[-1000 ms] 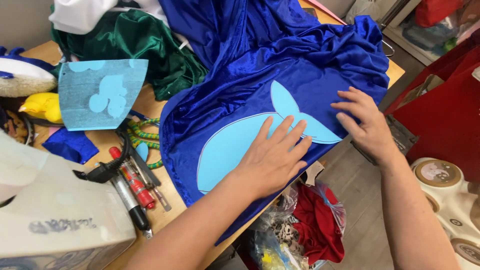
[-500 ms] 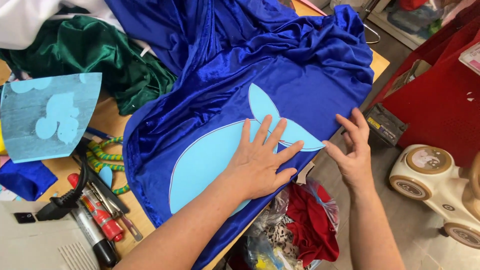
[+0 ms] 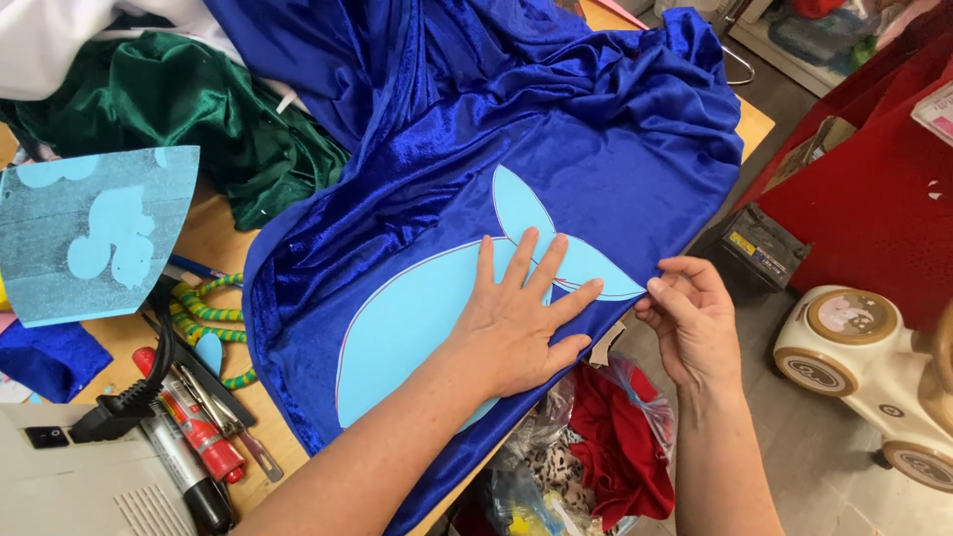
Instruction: The person places a light blue paper whale tail template onto a piece of blue fabric on a wooden table. They smooth the fabric and template, then use a red marker to trace the outline of the template onto the fabric.
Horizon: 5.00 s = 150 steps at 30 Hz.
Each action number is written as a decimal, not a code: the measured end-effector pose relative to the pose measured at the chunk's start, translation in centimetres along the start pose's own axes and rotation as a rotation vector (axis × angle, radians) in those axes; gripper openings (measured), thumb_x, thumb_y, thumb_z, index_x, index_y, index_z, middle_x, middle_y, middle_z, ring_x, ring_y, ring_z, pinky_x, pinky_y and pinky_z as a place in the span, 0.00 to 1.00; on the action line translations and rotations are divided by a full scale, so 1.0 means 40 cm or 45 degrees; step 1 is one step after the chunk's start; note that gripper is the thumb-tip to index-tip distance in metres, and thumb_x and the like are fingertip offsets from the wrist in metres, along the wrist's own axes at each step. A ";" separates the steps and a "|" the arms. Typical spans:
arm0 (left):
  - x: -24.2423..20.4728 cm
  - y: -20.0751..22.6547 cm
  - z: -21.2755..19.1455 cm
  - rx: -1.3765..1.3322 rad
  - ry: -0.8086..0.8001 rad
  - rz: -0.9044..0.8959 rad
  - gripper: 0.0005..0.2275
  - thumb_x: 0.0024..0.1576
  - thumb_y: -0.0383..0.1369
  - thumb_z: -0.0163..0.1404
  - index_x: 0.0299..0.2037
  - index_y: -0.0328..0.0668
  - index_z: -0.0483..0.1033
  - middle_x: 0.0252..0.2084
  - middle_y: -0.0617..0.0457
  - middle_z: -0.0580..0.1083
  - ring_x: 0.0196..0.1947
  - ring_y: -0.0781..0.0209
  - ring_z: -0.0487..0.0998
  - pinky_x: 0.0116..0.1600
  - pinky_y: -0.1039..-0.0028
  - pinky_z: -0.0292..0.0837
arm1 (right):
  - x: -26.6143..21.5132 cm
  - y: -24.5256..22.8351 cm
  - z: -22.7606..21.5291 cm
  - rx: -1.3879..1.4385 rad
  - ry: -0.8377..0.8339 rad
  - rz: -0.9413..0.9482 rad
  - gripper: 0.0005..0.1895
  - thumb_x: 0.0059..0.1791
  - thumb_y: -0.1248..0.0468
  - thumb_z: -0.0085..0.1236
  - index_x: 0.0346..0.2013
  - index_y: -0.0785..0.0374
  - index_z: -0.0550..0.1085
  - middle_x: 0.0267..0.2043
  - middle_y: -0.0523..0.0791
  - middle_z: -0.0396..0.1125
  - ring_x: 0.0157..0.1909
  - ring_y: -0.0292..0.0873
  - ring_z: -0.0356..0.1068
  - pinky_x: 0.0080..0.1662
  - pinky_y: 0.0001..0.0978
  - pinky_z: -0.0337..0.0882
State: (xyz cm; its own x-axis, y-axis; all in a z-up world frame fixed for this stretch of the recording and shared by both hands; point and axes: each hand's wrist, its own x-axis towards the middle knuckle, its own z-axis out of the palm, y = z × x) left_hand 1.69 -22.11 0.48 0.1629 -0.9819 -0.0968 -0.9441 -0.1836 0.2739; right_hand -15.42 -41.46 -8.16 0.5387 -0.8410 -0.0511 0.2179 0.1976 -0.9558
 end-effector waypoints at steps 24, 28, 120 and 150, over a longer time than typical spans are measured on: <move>-0.006 -0.005 0.007 -0.037 0.054 0.010 0.28 0.62 0.56 0.30 0.75 0.71 0.52 0.79 0.42 0.46 0.79 0.35 0.38 0.72 0.29 0.26 | -0.017 -0.013 0.004 -0.065 -0.028 0.043 0.10 0.49 0.74 0.60 0.44 0.70 0.73 0.29 0.49 0.71 0.31 0.44 0.78 0.34 0.28 0.81; -0.006 -0.007 0.009 -0.041 0.072 0.007 0.28 0.62 0.56 0.31 0.74 0.71 0.53 0.79 0.41 0.46 0.79 0.35 0.38 0.72 0.29 0.26 | -0.019 -0.015 0.012 0.016 -0.055 0.081 0.08 0.49 0.74 0.58 0.44 0.69 0.73 0.29 0.49 0.71 0.31 0.44 0.78 0.36 0.31 0.82; -0.347 -0.223 0.002 0.028 0.639 -0.964 0.11 0.53 0.39 0.61 0.36 0.41 0.76 0.33 0.49 0.71 0.38 0.48 0.74 0.42 0.60 0.68 | 0.442 -0.095 0.424 -2.163 -0.859 -0.824 0.06 0.53 0.54 0.61 0.44 0.44 0.79 0.50 0.35 0.71 0.60 0.44 0.65 0.59 0.46 0.65; -0.371 -0.201 0.034 0.514 1.321 -0.372 0.09 0.50 0.20 0.51 0.26 0.47 0.65 0.28 0.56 0.64 0.28 0.58 0.69 0.33 0.71 0.64 | 0.349 -0.174 0.494 -1.477 -1.168 -0.709 0.16 0.46 0.70 0.61 0.47 0.51 0.81 0.51 0.41 0.75 0.64 0.48 0.65 0.65 0.48 0.60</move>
State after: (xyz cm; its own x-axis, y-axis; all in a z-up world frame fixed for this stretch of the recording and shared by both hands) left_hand 6.46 -5.98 -1.59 0.3715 -0.5047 0.7793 -0.8238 -0.5663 0.0259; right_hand 6.67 -44.63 3.49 0.9898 -0.0104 0.1421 0.0640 -0.8584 -0.5089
